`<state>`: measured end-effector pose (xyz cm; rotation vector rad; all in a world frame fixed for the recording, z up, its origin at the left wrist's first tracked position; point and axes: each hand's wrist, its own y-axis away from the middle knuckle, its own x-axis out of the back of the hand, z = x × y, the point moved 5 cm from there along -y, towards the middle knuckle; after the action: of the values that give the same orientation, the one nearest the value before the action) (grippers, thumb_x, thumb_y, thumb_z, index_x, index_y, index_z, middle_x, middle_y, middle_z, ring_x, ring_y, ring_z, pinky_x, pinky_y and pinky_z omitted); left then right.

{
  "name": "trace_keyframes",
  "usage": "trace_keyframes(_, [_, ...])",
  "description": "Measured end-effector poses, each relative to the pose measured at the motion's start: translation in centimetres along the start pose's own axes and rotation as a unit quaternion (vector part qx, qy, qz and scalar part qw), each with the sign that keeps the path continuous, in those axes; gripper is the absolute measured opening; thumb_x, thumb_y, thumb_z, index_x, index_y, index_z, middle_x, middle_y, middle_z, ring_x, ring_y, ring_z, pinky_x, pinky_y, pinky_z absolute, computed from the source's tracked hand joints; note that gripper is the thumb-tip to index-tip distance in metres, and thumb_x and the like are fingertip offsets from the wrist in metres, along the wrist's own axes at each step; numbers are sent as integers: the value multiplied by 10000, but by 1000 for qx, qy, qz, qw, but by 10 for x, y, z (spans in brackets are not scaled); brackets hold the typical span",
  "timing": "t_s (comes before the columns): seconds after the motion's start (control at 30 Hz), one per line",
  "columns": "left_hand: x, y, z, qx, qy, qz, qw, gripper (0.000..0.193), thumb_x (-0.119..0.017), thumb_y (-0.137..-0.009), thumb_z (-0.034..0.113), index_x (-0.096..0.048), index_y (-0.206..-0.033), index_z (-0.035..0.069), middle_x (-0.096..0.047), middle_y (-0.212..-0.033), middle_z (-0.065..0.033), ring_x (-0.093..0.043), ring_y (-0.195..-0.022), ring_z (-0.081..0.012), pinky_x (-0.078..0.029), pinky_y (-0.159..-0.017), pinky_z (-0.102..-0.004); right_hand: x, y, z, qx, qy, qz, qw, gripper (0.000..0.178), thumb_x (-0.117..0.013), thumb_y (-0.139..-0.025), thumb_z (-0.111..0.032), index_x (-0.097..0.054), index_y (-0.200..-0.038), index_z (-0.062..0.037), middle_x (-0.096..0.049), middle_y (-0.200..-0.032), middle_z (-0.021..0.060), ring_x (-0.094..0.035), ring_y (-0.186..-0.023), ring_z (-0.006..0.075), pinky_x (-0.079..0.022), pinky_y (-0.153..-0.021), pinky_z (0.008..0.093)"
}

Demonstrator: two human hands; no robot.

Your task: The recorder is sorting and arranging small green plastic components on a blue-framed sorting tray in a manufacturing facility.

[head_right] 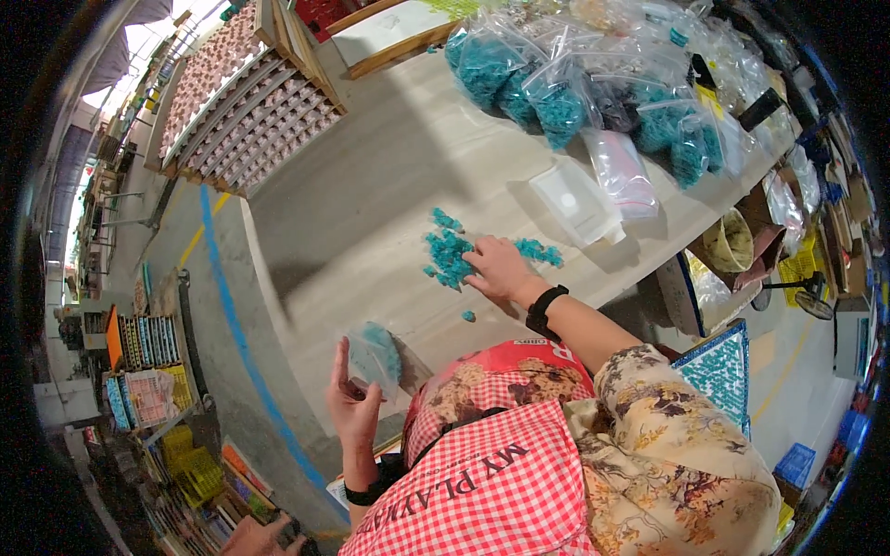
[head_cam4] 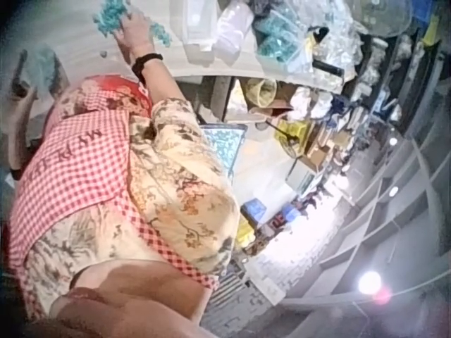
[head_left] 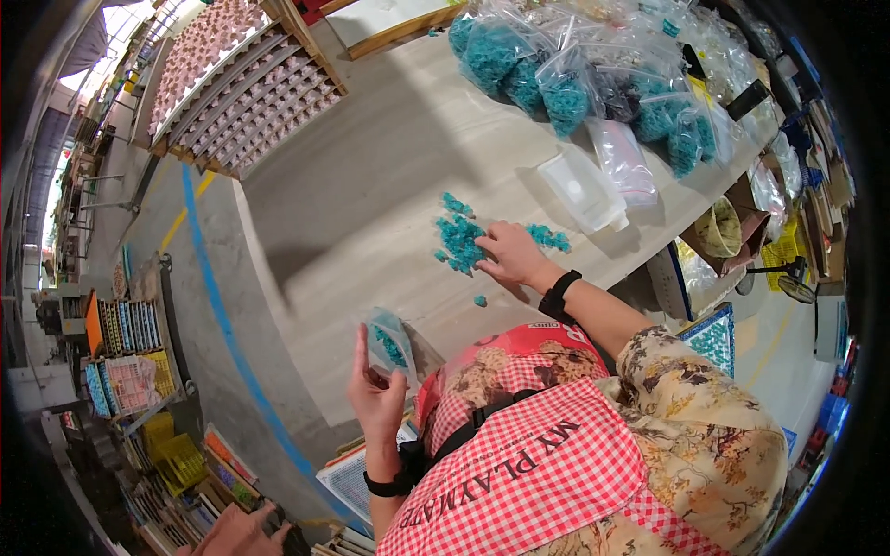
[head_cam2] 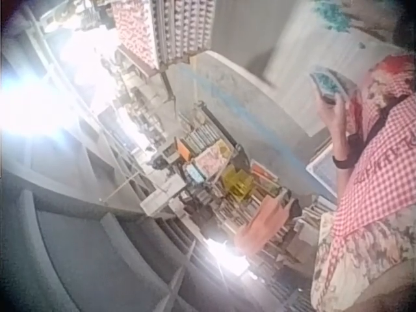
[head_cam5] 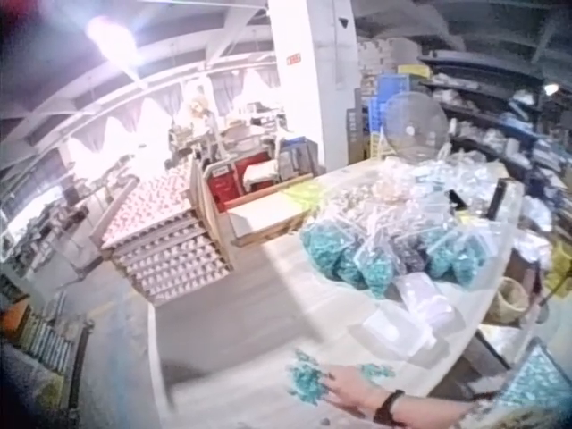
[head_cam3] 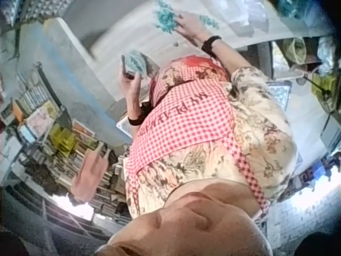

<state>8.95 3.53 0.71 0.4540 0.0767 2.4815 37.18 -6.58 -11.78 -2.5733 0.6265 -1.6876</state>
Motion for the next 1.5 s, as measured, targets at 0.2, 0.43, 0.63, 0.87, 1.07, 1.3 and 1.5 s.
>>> trace_keyframes(0.2, [3, 3, -1, 12, -13, -3, 1000, 785, -508, -691, -95, -326, -1446, 17, -507, -1250, -54, -479, -585, -15, -437, -523, -187, 3, 15, 18, -13, -28, -43, 999, 295, -701, -719, -284, -611, -934, -104, -533, -889, 97, -536, -893, 284, -443, -749, 405])
trace_keyframes(0.43, [2, 1, -3, -1, -6, 8, 1000, 777, -519, -691, -79, -351, -1442, 30, -597, -994, 26, -400, -564, 2, -362, -511, -169, 16, 11, -1, 33, -2, -27, 999, 361, -710, -717, -303, -598, -998, -107, -530, -891, 101, -528, -895, 296, -418, -800, 399])
trace_keyframes(0.63, [2, 2, 1, 0, -8, 1, 1000, 783, -523, -687, -77, -351, -1443, 35, -599, -953, 28, -391, -553, 1, -357, -508, -166, -11, -6, -13, 40, -32, -37, 998, 397, -694, -751, -259, -563, -1098, -118, -533, -914, 112, -530, -907, 302, -420, -803, 406])
trace_keyframes(0.87, [1, 2, 0, 4, 13, 6, 1000, 783, -520, -693, -77, -343, -1447, 35, -576, -903, 44, -385, -568, 1, -345, -509, -163, -15, 5, -11, 76, -86, -7, 993, 339, -665, -721, -103, -567, -1046, -99, -528, -951, 118, -527, -918, 333, -456, -767, 428])
trace_keyframes(1.07, [0, -1, -2, -5, -3, -15, 1000, 790, -519, -693, -82, -331, -1452, 33, -594, -980, 33, -387, -570, 3, -345, -505, -167, -11, 13, -6, 121, -97, -20, 988, 321, -661, -691, -76, -569, -999, -87, -535, -978, 116, -531, -942, 326, -450, -793, 420])
trace_keyframes(1.3, [0, -2, -3, -5, -2, -15, 1000, 790, -510, -693, -96, -325, -1451, 23, -602, -1080, 6, -402, -576, 6, -353, -509, -164, 6, 33, 4, 131, -60, -62, 988, 278, -647, -698, -103, -575, -966, -86, -540, -991, 107, -536, -962, 309, -438, -812, 415])
trace_keyframes(1.5, [-1, -1, -3, 0, 3, -9, 1000, 788, -510, -696, -96, -324, -1452, 26, -606, -1069, -3, -437, -592, 6, -380, -521, -166, 1, 17, -18, 117, -46, -25, 992, 245, -623, -747, -153, -578, -975, -77, -553, -947, 102, -549, -941, 295, -431, -813, 420])
